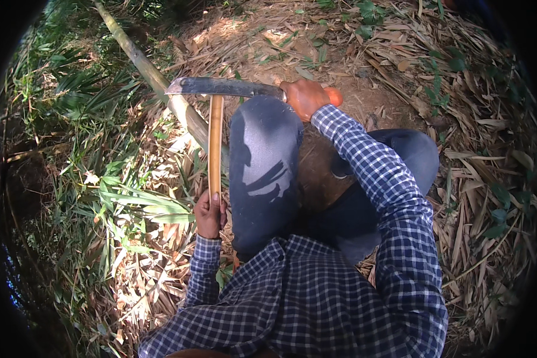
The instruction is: The person sits on the ground in a bamboo grove and uses a machete to split a long bamboo pole into thin strips. They hold the pole vertically between their legs and repeatedly strike it with the blade to separate the sections.
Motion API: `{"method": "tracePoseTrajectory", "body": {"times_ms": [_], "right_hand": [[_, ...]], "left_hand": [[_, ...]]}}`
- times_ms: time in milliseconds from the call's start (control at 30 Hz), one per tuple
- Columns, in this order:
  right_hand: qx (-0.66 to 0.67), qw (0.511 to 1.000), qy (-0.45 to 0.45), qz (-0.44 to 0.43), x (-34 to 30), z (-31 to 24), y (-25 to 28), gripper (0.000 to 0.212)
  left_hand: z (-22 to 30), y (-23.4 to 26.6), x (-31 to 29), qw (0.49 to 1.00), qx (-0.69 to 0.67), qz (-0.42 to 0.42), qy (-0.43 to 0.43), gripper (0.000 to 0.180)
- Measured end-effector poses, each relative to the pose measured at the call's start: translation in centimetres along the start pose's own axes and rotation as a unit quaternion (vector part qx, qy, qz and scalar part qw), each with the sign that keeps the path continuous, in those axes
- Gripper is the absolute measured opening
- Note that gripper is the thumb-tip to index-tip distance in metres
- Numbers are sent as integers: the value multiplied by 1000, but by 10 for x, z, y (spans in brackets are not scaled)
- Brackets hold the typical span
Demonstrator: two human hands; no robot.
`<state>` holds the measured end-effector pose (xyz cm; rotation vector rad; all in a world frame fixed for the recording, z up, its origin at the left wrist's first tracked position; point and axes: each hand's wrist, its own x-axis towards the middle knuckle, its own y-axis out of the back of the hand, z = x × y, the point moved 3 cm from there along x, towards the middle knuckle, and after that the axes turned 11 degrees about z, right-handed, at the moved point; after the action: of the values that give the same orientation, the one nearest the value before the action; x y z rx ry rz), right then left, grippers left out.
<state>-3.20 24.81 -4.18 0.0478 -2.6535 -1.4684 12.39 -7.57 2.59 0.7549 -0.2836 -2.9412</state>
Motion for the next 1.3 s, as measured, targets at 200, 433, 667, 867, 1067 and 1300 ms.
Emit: {"method": "tracePoseTrajectory", "body": {"times_ms": [200,433,667,867,1067,1300], "right_hand": [[-4,1000,-8,-23,6,-4,2,26],[9,1000,9,-12,3,-6,5,18],[-13,1000,28,2,2,-12,6,17],[-27,999,20,2,5,-3,-4,17],[-31,998,50,-3,5,-1,-2,21],[3,999,41,36,5,3,-10,41]], "left_hand": [[37,-46,83,995,67,16,-71,25],[77,-100,154,984,84,7,-154,26],[64,-84,122,993,21,-7,-112,23],[67,-82,109,994,19,-8,-103,23],[61,-73,89,997,7,-5,-70,23],[47,-54,60,999,-1,-3,-38,26]]}}
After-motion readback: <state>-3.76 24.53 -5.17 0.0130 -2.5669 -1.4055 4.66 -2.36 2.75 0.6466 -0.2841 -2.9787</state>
